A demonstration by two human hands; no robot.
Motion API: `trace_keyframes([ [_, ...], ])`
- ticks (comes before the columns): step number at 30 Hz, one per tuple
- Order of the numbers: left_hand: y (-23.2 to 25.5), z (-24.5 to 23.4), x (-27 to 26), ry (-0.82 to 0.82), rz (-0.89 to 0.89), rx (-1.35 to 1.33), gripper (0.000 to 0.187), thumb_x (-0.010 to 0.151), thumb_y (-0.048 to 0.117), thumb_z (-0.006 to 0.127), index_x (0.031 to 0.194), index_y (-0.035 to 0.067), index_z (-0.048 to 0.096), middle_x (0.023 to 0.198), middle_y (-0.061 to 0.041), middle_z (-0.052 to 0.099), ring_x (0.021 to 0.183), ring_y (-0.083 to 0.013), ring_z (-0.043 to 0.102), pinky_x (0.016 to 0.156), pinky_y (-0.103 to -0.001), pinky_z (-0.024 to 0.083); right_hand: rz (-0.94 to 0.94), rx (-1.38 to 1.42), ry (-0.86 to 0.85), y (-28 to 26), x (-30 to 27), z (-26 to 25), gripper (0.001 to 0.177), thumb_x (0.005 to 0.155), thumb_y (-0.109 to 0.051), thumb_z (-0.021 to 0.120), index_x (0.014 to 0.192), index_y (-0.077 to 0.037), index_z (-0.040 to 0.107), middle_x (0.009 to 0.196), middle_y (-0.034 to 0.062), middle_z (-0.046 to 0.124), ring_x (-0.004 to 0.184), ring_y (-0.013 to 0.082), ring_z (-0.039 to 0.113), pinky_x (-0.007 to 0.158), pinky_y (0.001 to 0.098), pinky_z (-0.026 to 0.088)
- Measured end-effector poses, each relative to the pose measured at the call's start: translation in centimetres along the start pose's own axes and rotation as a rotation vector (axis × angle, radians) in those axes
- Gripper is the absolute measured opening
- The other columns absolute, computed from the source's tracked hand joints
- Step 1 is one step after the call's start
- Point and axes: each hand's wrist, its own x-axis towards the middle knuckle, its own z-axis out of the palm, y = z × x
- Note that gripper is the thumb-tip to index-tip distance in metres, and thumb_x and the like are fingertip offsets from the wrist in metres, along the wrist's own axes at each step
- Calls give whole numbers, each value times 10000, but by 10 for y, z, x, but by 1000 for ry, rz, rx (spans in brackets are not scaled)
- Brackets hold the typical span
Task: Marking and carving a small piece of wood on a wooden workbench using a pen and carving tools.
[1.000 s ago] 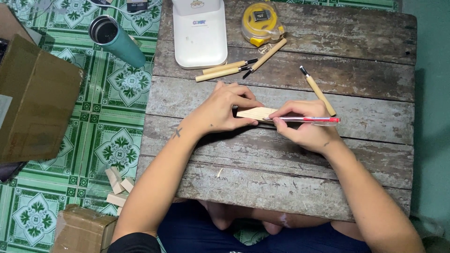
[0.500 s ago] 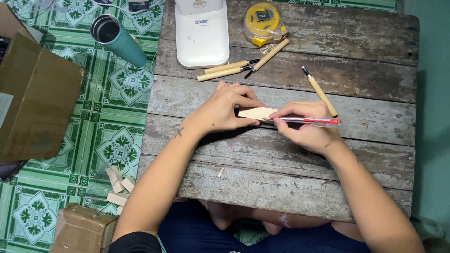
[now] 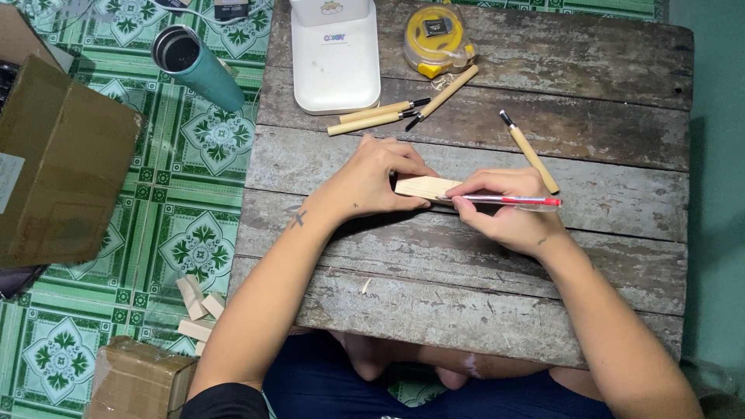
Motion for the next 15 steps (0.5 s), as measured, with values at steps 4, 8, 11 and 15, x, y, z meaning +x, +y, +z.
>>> trace_keyframes([
  [4,-1,0,0,-1,3,2,421,665,370,908,1052,260,785,968,43,752,863,-199,666,794,-336,374,2,4,8,1,0,1,49,867,-34,747,877,-70,779,745,90,755,652,190,701,645,318,552],
  [8,-3,0,2,2,12,10,419,662,371,908,1048,261,787,966,42,754,863,-200,667,796,-338,380,5,-1,10,-1,1,2,47,866,-30,745,874,-65,777,742,96,754,640,199,697,636,324,550],
  [11,-2,1,1,2,13,9,416,665,373,906,1048,265,787,964,45,753,862,-199,666,794,-337,378,7,3,15,-1,0,2,51,869,-33,745,876,-70,779,739,90,754,640,193,696,634,316,549],
  [15,-4,2,0,5,21,11,414,670,382,901,1052,270,785,966,50,750,866,-198,664,788,-339,376,1,-1,22,1,0,2,48,880,-37,741,882,-68,778,747,89,753,645,188,693,631,312,544],
])
